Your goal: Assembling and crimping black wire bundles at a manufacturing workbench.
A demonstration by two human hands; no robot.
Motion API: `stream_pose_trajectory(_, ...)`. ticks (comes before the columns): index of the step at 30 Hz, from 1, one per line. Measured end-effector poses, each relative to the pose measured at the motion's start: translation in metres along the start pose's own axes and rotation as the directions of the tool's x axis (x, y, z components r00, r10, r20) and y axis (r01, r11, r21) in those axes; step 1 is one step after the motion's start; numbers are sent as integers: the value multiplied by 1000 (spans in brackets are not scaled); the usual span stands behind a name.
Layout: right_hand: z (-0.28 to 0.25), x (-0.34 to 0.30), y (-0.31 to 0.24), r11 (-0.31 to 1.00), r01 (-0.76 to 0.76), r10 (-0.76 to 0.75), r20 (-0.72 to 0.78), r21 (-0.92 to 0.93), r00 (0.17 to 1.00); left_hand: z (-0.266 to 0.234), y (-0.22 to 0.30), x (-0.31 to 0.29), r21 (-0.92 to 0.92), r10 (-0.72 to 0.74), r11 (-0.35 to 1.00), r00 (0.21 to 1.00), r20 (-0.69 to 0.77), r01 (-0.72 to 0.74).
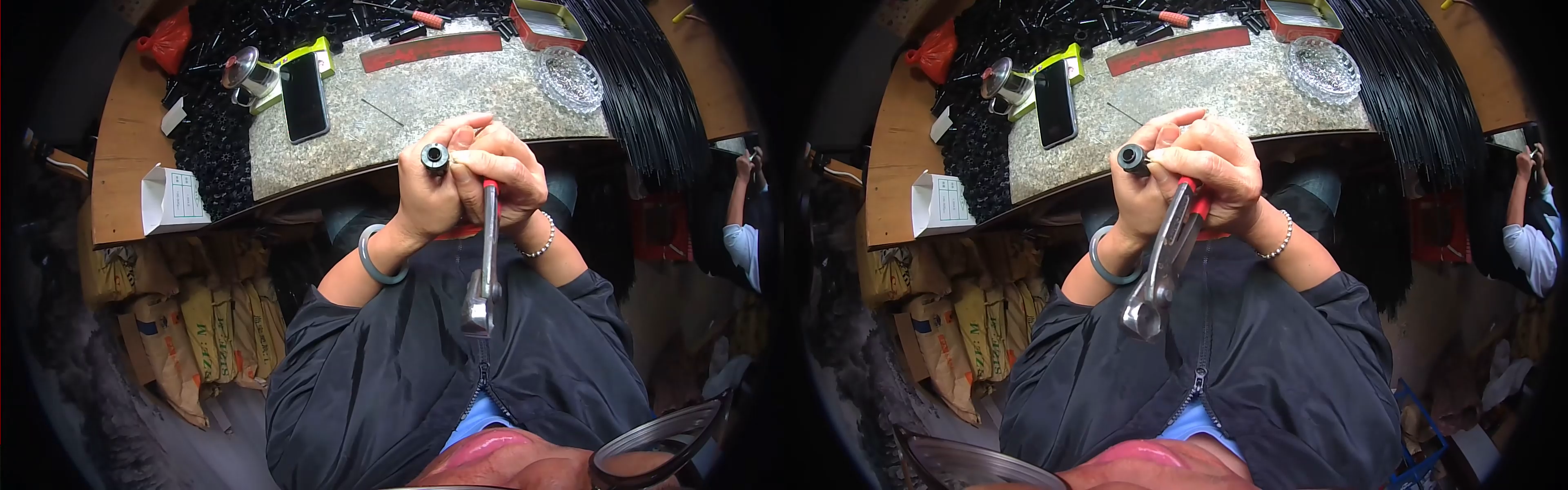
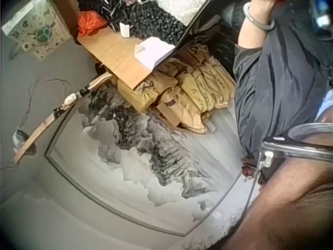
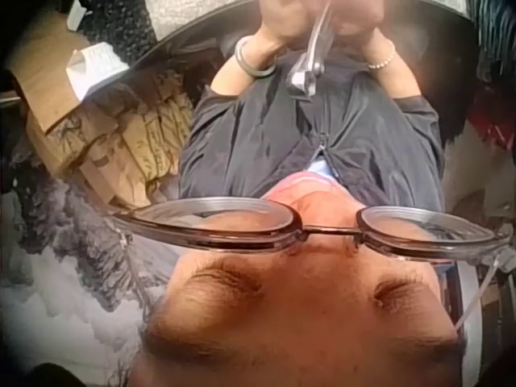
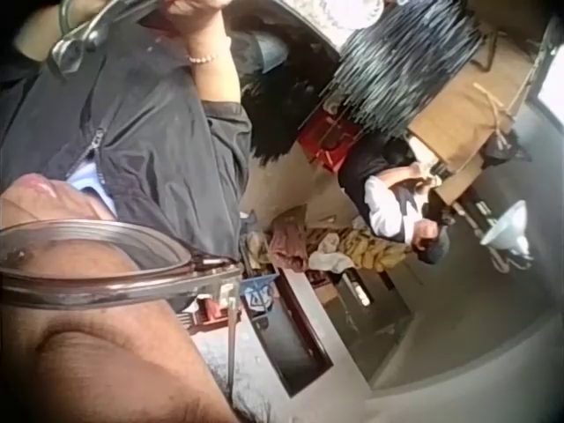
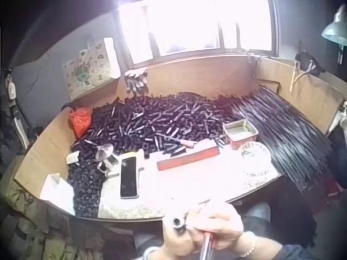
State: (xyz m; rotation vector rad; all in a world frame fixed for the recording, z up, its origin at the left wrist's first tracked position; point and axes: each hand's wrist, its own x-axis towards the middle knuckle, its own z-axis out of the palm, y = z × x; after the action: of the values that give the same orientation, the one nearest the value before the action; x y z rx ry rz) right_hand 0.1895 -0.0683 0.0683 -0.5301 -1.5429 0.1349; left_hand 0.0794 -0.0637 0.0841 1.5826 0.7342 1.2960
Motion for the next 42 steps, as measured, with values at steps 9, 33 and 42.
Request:
stream_pose_trajectory(9, -21, 38, -10, 921, -383, 330, 373, 75, 867, -8, 1, 2, 83, 22, 996, 1000, 9, -23)
stream_pose_trajectory(33, -81, 123, -53, 485, -674, 656, 741, -558, -142, -19, 2, 12, -100, -39, 995, 991, -129, 26)
stream_pose_trajectory(42, -79, 85, -45, 474, -800, 629, 777, -368, 16, -22, 15, 18, -30, -92, 996, 989, -118, 89)
